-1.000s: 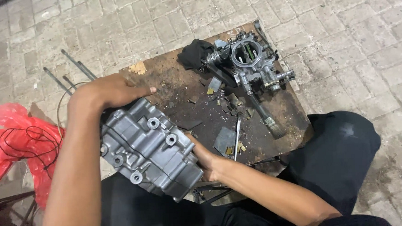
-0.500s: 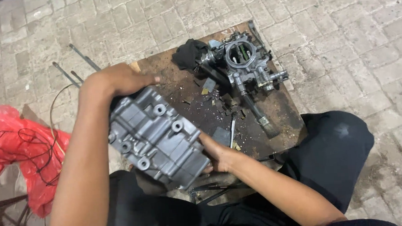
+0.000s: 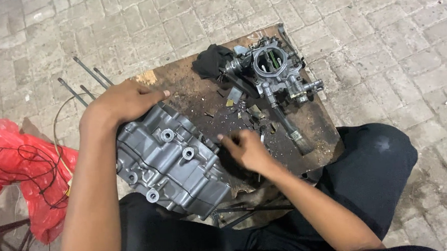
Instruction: Scrubbing the interior of a motorcycle engine casing with a brush and inspecting internal components.
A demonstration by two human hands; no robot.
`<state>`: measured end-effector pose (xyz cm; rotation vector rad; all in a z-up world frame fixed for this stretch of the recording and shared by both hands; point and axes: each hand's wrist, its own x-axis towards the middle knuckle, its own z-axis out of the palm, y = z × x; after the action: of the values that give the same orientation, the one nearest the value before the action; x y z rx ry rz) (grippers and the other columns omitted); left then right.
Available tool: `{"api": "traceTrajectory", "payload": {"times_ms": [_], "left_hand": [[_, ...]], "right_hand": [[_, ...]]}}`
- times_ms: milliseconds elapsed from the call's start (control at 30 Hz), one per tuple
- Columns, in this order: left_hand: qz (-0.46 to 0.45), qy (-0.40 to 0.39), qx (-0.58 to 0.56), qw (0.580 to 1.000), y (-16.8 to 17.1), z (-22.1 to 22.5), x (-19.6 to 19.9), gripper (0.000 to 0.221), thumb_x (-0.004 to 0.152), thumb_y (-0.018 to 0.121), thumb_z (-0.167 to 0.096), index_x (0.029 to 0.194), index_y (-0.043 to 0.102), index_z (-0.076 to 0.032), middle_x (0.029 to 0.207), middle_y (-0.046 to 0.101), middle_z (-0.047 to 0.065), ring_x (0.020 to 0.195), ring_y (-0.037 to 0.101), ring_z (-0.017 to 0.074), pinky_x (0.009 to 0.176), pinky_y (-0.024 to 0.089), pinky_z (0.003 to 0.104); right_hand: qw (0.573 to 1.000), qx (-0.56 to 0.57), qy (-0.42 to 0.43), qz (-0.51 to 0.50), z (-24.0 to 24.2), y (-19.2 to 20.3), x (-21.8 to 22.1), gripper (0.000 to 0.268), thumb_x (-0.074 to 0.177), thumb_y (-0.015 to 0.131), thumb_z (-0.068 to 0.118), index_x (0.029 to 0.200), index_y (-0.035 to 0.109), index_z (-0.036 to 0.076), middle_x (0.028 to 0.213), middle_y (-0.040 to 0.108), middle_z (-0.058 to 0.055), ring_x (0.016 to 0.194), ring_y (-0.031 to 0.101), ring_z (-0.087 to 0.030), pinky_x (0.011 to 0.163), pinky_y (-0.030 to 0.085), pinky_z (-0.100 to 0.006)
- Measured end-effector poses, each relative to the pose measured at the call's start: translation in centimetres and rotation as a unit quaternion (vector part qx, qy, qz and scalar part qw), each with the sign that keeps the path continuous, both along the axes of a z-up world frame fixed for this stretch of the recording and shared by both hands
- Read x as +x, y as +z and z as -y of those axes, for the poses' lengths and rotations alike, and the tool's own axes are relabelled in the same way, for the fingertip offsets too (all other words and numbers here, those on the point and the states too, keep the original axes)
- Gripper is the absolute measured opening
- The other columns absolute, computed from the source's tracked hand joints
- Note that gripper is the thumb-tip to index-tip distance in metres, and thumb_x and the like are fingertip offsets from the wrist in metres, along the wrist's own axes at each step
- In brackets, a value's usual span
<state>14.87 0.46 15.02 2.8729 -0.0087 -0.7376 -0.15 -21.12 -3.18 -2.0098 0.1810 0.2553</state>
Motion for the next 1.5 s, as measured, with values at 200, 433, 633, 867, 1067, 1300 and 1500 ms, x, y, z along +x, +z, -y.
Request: {"api": "traceTrajectory", "payload": {"times_ms": [200,433,633,867,1067,1300,1500], "left_hand": [[0.006,-0.01,0.061,0.998,1.3,1.3,-1.5,0.063,0.08,0.055,-0.063,0.124,0.077,-0.025,0.129,0.074,0.014,0.127,0.064,0.0395,0.105,0.052,0.05],[0.057,-0.01,0.039,0.998,-3.1,-0.6,1.6,0.07,0.08,0.058,-0.066,0.131,0.073,-0.02,0.126,0.073,0.014,0.122,0.066,0.0412,0.098,0.053,0.054],[0.048,-0.023,0.025,0.998,0.5,0.5,-1.2,0.078,0.09,0.047,-0.069,0.143,0.064,-0.015,0.132,0.069,0.023,0.125,0.062,0.0487,0.101,0.051,0.06],[0.091,-0.08,-0.046,0.992,5.3,-0.3,-6.5,0.064,0.099,0.046,-0.055,0.143,0.063,-0.012,0.131,0.067,0.026,0.125,0.061,0.05,0.104,0.048,0.063],[0.303,-0.064,-0.254,0.916,2.8,-6.6,-10.3,0.049,0.092,0.06,-0.026,0.132,0.062,0.001,0.137,0.06,0.019,0.126,0.057,0.0345,0.108,0.042,0.048],[0.342,0.033,-0.527,0.777,-7.6,-8.3,-8.6,0.047,0.097,0.049,-0.025,0.136,0.056,0.0,0.137,0.061,0.018,0.132,0.055,0.0295,0.116,0.039,0.042],[0.381,-0.007,-0.56,0.735,-8.0,-5.6,-9.0,0.058,0.101,0.03,-0.039,0.122,0.066,0.001,0.126,0.07,0.018,0.145,0.05,0.0389,0.127,0.032,0.052]], "right_hand": [[0.982,-0.138,0.077,0.1,-0.1,-1.4,3.2,0.018,0.086,0.076,0.026,0.095,0.076,0.011,0.091,0.073,-0.013,0.088,0.072,-0.036,0.072,0.059,-0.043],[0.99,0.065,0.064,0.106,-0.1,5.1,-0.8,0.023,0.099,0.064,0.023,0.087,0.076,0.006,0.086,0.077,-0.017,0.086,0.072,-0.036,0.076,0.057,-0.045],[0.961,0.136,0.184,0.155,-0.2,6.0,-2.5,0.06,0.092,0.042,0.03,0.14,0.05,-0.005,0.119,0.055,-0.03,0.116,0.052,-0.048,0.093,0.044,-0.064],[0.93,0.241,0.185,0.205,-1.7,4.8,-2.7,0.085,0.084,0.04,0.046,0.154,0.036,-0.002,0.14,0.044,-0.031,0.13,0.041,-0.046,0.103,0.036,-0.064],[0.931,0.126,0.164,0.302,-1.7,9.3,-3.9,0.111,0.075,0.054,0.074,0.151,0.027,-0.002,0.149,0.044,-0.028,0.137,0.047,-0.048,0.109,0.041,-0.067],[0.946,-0.054,0.128,0.292,-4.1,6.6,-6.3,0.145,0.051,0.103,0.048,0.156,0.011,0.008,0.153,0.027,-0.035,0.133,0.044,-0.052,0.102,0.041,-0.065],[0.94,0.025,0.172,0.292,-2.3,7.8,-4.1,0.142,0.048,0.095,0.037,0.158,0.011,0.004,0.148,0.036,-0.03,0.125,0.055,-0.048,0.101,0.053,-0.063]]}}
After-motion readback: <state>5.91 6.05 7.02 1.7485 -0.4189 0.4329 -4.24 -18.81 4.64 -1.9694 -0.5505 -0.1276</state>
